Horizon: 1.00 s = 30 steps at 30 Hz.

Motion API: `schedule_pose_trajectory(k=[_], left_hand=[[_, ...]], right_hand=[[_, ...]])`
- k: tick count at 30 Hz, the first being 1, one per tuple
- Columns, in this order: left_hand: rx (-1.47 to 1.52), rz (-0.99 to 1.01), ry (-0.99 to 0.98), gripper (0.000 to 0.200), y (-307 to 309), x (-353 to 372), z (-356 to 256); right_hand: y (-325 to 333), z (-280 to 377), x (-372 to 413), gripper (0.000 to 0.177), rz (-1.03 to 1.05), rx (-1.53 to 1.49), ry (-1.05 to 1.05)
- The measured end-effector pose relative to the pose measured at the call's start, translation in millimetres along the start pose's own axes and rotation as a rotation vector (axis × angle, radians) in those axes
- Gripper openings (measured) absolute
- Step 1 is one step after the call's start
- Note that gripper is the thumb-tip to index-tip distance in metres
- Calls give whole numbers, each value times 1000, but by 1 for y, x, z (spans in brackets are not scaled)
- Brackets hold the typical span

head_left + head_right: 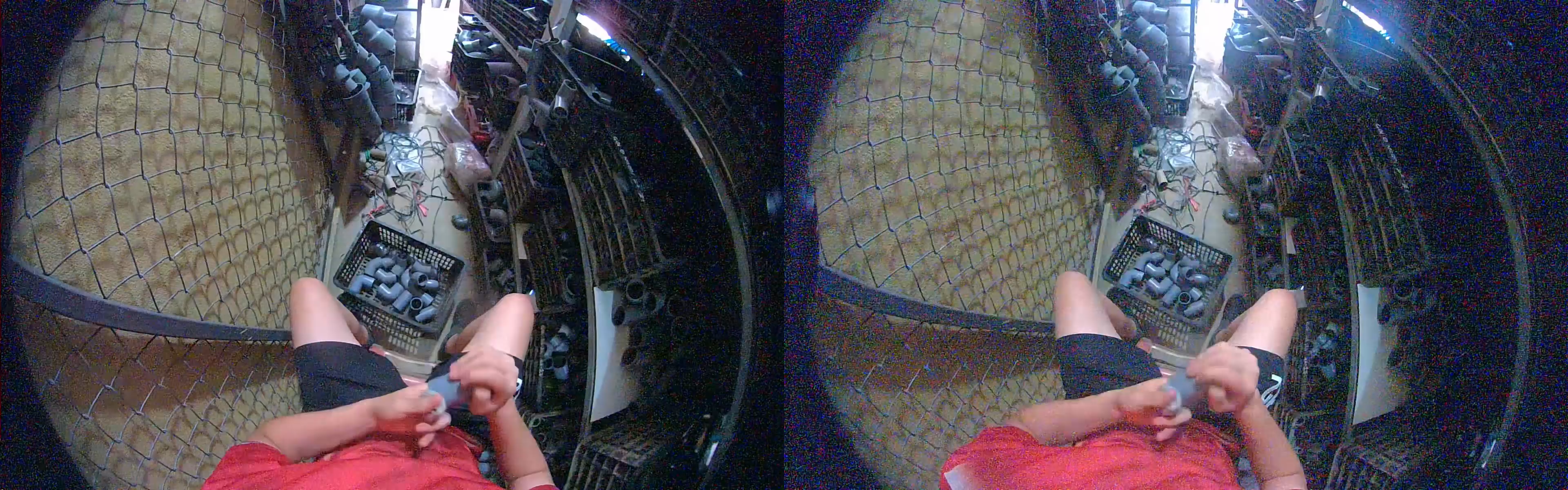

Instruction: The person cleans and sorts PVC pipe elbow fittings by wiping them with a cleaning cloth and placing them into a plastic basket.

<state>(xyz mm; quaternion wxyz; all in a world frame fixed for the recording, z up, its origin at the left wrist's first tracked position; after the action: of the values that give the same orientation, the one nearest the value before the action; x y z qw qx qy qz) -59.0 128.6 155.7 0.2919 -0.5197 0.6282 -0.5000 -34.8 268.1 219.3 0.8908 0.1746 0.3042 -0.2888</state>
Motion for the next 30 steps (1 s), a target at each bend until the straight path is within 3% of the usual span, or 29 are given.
schedule_pose_trajectory(k=[1,3,4,6,7,9,11,13,14,15,17,18,19,22,23,25,27,30], left_hand=[[256,14,55,45,-3,2,7],[305,27,-49,40,-8,3,4],[303,25,-50,40,-10,3,0],[-789,-441,-307,35,6,5,-37],[-1395,-546,-609,32,-4,10,-66],[-1814,-691,-551,34,1,7,-82],[-1827,-737,-457,41,18,2,-71],[-1485,-664,-575,43,24,-3,-65],[-1286,-553,-779,43,22,-8,-63],[-1287,-551,-778,43,25,-1,-60],[13,-217,-184,46,35,0,-28],[293,-1,-224,38,20,1,-30],[293,0,-226,38,9,5,-35],[-188,-294,-535,51,2,18,-72],[-556,-552,-634,58,17,27,-86],[-940,-638,-798,66,-3,14,-97],[-1623,-731,-880,75,-22,-9,-93],[-1667,-789,-946,68,2,-22,-91]], right_hand=[[-1,13,-1,24,26,-138,247],[-5,11,0,30,90,-144,281],[-5,1,0,29,-31,-102,172],[-8,-15,3,37,-207,-14,-42],[-19,-21,7,47,-333,-218,-325],[-44,-31,23,55,-394,-620,-752],[-52,-42,32,55,-467,-684,-785],[-54,-51,33,54,-490,-665,-842],[-53,-51,31,54,-492,-666,-842],[-52,-47,24,55,-467,-769,-761],[-45,-38,10,52,-396,-852,-643],[-38,-40,5,50,-447,-917,-648],[-30,-43,1,49,-496,-981,-652],[8,-61,-5,48,-601,-898,-761],[13,-66,-4,49,-611,-818,-803],[-10,-76,9,49,-495,-803,-895],[-37,-81,13,49,-503,-694,-916],[-45,-83,29,47,-511,-542,-921]])
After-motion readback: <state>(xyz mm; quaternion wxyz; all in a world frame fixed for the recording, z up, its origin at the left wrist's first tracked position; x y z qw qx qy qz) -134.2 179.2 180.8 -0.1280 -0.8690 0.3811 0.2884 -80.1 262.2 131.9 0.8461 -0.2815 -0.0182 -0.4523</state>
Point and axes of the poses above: each hand's wrist, its own x-axis away from the middle knuckle, its own y-axis out of the back of the hand, z = x × y, the point moved 6 cm from there along -x, towards the middle knuckle, and after that the axes turned 5 degrees about -z, right-handed, at the moved point
